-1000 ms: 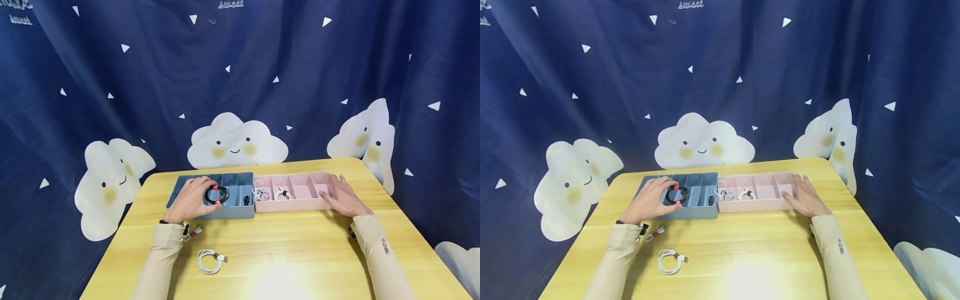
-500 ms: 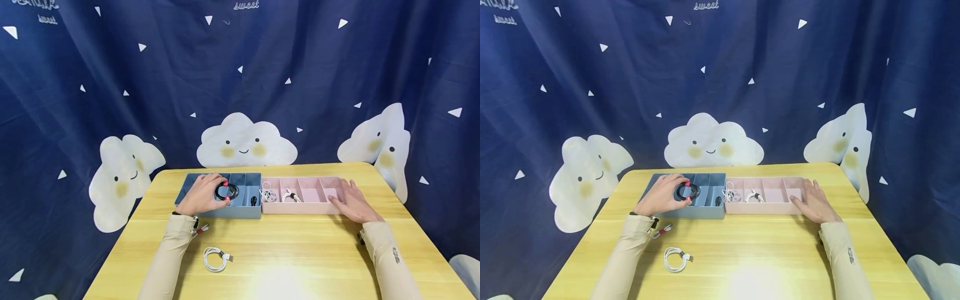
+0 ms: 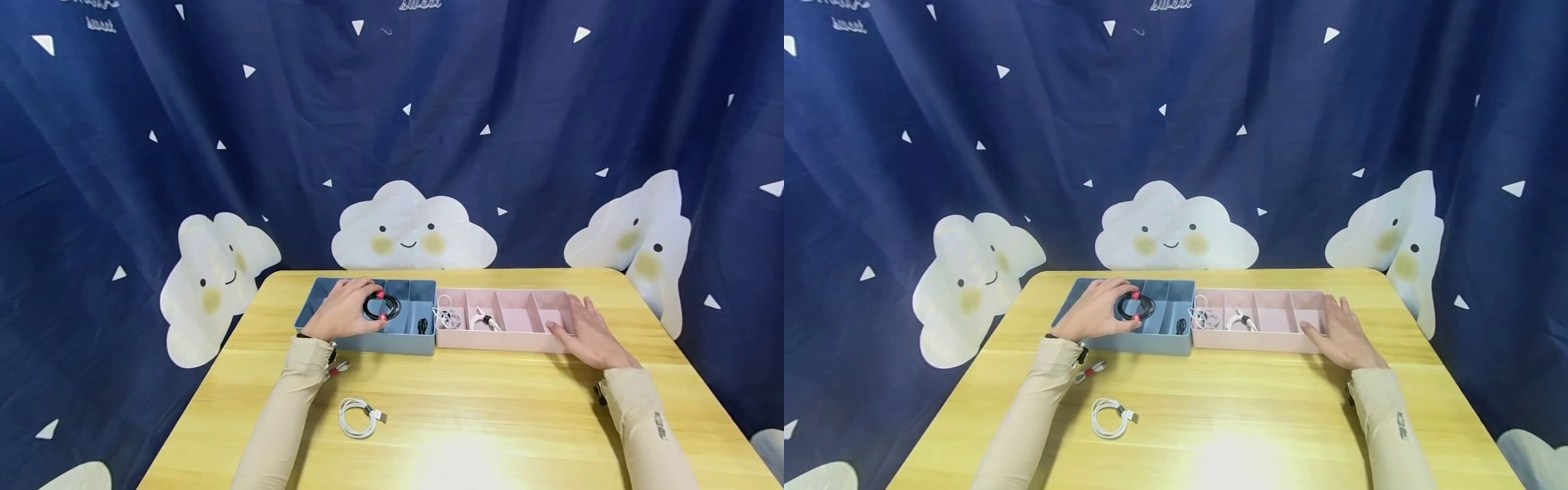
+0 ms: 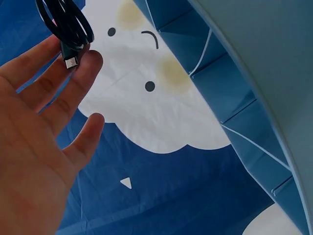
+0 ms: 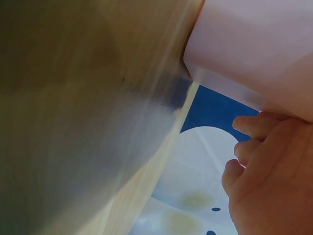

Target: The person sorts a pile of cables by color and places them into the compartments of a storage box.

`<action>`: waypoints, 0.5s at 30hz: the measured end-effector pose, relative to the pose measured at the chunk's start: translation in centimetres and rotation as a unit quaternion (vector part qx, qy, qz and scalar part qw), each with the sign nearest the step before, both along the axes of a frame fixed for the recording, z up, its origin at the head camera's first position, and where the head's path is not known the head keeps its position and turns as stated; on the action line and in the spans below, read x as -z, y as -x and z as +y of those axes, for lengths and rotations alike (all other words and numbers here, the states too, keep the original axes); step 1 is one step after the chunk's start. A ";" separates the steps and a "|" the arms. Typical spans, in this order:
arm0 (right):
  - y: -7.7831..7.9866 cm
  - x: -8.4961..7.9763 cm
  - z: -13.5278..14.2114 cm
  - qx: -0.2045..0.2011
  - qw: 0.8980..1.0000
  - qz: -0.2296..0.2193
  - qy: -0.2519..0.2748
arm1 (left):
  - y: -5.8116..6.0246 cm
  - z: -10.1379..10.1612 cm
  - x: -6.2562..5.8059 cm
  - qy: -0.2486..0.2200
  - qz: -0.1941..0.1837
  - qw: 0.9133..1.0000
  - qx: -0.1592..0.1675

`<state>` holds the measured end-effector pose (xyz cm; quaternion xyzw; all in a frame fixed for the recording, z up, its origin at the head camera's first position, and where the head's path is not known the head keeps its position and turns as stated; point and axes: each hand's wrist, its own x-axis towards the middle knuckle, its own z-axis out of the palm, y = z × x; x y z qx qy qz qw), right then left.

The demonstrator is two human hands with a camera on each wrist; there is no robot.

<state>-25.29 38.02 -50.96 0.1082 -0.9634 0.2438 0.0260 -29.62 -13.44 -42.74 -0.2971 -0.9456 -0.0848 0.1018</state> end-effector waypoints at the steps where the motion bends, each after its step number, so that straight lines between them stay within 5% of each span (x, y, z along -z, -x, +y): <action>1: 0.0 0.0 0.0 -0.001 1.000 0.000 0.002 | 0.0 0.0 0.0 0.000 0.001 1.000 0.000; 15: 0.1 0.1 -0.1 -0.021 1.000 0.004 0.015 | 0.6 0.3 0.6 0.015 -0.013 1.000 0.003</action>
